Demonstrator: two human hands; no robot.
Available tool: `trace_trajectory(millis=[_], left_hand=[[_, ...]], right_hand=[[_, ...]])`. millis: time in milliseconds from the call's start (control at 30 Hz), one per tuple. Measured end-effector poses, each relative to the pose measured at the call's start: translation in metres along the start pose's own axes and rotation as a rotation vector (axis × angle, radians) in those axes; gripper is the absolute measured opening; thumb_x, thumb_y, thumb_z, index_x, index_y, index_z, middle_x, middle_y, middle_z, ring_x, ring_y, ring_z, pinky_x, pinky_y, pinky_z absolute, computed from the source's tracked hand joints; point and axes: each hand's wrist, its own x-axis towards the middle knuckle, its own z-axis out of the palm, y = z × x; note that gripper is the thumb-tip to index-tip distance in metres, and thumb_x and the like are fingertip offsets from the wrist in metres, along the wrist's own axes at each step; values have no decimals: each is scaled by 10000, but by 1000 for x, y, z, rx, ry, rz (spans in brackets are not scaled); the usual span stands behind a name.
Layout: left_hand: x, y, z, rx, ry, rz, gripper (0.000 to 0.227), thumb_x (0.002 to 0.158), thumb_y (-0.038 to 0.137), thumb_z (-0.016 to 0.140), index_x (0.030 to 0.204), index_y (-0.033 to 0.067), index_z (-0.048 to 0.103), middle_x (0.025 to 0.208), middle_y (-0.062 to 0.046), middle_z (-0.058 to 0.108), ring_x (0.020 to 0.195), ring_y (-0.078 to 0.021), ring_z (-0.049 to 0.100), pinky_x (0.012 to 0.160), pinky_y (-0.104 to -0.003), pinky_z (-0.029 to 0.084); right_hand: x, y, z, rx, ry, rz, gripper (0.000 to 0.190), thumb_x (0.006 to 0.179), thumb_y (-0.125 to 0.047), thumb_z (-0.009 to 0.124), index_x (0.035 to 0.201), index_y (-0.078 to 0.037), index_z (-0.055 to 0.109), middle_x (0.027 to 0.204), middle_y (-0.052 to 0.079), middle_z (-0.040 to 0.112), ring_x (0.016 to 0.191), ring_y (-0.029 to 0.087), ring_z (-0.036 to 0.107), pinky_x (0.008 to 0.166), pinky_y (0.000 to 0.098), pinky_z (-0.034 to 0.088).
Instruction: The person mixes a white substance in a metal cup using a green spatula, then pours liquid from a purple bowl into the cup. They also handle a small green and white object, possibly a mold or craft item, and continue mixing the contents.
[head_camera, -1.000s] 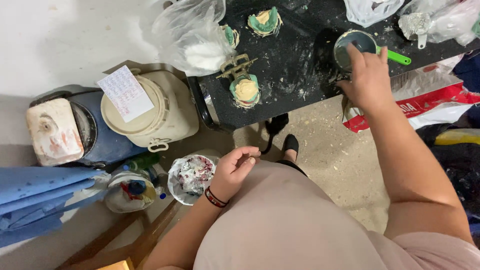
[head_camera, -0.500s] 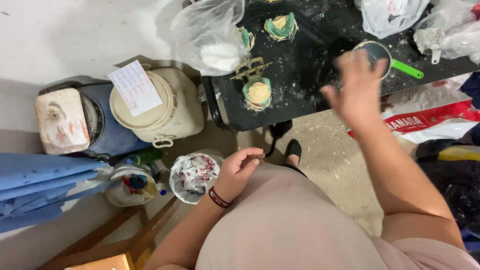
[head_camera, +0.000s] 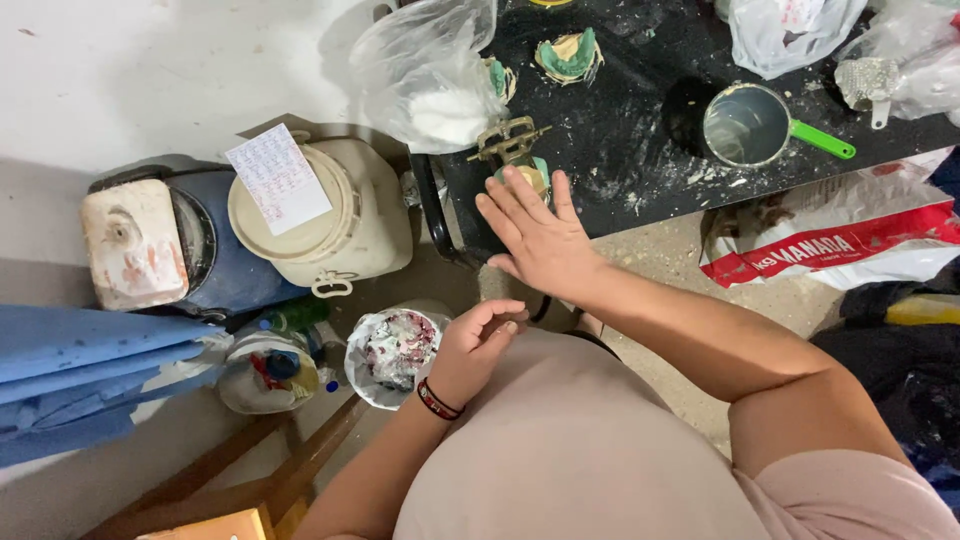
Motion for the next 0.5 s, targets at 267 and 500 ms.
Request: trace_trajectory(millis=[267, 500], left_hand=[[0, 12, -3, -72, 7, -8, 287, 967, 105, 658, 1227, 16, 743, 1073, -186, 791, 996, -224, 738, 902, -404, 593], [1, 12, -1, -144, -4, -34, 295, 966, 101, 658, 1235, 1, 730, 1082, -186, 779, 957, -188, 717, 857, -357, 607]], right_hand=[[-10, 13, 8, 8, 36, 40, 960, 895, -602, 701, 1655, -129, 355, 1700, 91, 377, 1627, 306, 167, 1223, 675, -148], [-25, 26, 15, 198, 99, 86, 918, 933, -549, 703, 1636, -58, 375, 1698, 143, 388, 1612, 366, 190, 1201, 695, -125]])
